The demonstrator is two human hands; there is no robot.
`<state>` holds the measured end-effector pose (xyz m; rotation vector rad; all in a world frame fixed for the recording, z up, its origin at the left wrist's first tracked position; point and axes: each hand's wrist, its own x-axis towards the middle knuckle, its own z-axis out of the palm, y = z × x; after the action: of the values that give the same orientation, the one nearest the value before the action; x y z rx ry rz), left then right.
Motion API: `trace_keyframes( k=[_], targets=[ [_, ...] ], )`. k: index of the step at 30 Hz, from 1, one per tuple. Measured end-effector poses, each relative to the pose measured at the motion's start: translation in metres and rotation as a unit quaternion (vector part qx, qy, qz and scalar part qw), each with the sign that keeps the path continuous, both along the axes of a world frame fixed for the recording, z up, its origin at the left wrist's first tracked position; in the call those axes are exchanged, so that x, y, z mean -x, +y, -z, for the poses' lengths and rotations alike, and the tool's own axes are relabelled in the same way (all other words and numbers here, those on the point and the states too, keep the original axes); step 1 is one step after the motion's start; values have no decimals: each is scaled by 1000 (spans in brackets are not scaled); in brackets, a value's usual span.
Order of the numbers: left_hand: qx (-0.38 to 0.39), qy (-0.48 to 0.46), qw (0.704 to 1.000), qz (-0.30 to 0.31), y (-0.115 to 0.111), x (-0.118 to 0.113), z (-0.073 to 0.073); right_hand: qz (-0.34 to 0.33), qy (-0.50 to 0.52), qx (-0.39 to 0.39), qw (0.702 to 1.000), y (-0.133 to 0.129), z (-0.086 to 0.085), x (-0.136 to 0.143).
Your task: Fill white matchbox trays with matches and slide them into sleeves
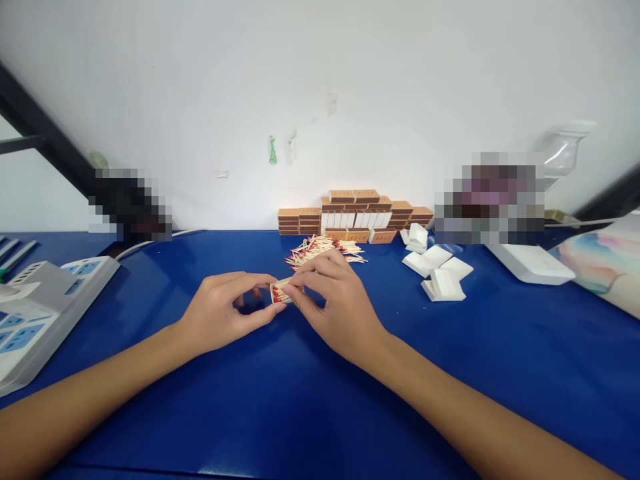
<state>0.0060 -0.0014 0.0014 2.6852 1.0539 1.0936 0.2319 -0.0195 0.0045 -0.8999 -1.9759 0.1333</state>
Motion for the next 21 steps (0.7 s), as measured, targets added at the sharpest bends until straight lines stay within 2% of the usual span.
trace_keyframes(
  k=[12,21],
  targets=[
    [6,18,1000,5,1,1,2,25,-27,-50,998,4,2,-4],
    [-8,37,999,16,1,1,1,1,-46,-10,999,6,9,-4]
  ],
)
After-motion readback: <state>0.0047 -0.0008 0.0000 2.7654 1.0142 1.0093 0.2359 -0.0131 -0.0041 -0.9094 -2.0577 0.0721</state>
